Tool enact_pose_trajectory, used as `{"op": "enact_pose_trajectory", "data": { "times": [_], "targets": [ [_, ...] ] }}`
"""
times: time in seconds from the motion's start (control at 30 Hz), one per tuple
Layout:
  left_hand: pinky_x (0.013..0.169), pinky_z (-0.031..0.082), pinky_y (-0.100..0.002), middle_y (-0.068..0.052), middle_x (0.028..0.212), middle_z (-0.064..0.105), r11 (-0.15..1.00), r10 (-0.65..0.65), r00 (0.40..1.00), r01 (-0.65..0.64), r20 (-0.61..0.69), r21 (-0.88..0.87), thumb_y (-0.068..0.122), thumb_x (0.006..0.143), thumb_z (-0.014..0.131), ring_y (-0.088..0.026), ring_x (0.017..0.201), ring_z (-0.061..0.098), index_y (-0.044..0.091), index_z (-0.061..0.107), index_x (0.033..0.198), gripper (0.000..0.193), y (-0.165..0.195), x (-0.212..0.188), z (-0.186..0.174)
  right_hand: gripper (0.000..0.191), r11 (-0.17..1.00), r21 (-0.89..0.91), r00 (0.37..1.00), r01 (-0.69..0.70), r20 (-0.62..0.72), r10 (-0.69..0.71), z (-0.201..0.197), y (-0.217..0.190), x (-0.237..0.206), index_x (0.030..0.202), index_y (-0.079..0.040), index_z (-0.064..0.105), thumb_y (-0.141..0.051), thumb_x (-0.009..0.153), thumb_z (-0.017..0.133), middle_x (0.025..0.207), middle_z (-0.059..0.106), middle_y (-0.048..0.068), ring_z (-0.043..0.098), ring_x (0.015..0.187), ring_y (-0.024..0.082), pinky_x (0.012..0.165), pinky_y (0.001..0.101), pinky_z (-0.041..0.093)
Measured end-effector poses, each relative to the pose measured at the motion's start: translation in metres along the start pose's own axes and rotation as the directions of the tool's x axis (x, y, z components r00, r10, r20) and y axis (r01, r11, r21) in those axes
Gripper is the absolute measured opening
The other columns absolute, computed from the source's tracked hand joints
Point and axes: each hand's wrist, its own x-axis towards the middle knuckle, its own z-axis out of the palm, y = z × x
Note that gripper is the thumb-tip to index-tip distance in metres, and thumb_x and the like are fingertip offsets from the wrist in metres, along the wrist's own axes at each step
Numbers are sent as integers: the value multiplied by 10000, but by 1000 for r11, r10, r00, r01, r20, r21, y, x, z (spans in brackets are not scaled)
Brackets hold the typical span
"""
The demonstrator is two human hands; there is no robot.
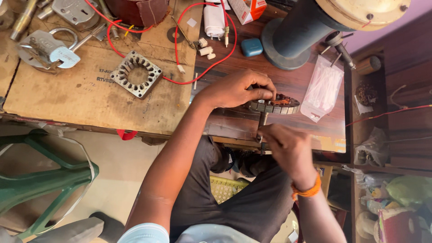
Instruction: The person works at a cluttered workbench fitting copper wire coils into the slots of a circular motor armature, pressing and seating each winding by hand. They then lift the armature and align it onto a shaft passing through a square motor end plate, adjusting it into place.
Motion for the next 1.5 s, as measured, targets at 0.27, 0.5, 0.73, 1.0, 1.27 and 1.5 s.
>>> {"op": "enact_pose_trajectory", "data": {
  "times": [0.27,0.5,0.73,1.0,1.27,1.5],
  "targets": [
    [883,514,-368,-28,1036,671,925,218,971,-174,-95,339,435,847,827,-224,1016,646,103,668,1109,452,35,-15,12,114,994,90,993,-63,-93,71,20,29,-26,985,-35,740,21,887,719,824,736,97,723,688,199,609,316,534],
    [935,498,-401,38,1175,659,693,390,906,-171,-165,700,245,826,859,-214,1087,616,173,638,1234,470,33,-22,39,93,978,115,976,-176,-106,188,-18,39,-25,990,-23,773,-7,899,761,875,770,73,661,675,95,633,250,509],
    [921,496,-393,42,1159,674,621,440,876,-138,-197,772,202,801,852,-192,1052,633,164,659,1228,470,26,-25,52,50,981,76,964,-181,-184,192,-54,20,-10,980,-10,753,-17,939,781,810,733,57,569,616,42,577,217,422],
    [877,488,-383,29,1130,689,610,463,855,-119,-231,783,200,821,827,-182,1024,647,148,668,1191,406,25,-27,54,49,989,101,972,-104,-201,123,-48,5,26,999,-5,742,-17,971,780,686,623,17,452,586,29,535,230,347],
    [850,474,-381,34,1061,697,604,470,854,-127,-223,787,220,880,825,-178,975,639,153,673,1163,329,16,-26,55,31,984,97,970,-151,-178,166,-47,22,46,1009,-5,752,-23,987,765,657,549,15,392,601,24,529,246,304],
    [859,489,-391,27,1052,693,627,458,860,-132,-227,768,289,884,812,-184,974,637,157,672,1198,368,25,-26,52,70,997,69,996,-38,-73,43,-37,47,89,988,-19,774,-59,943,809,588,513,19,372,543,44,489,269,294]
  ]
}}
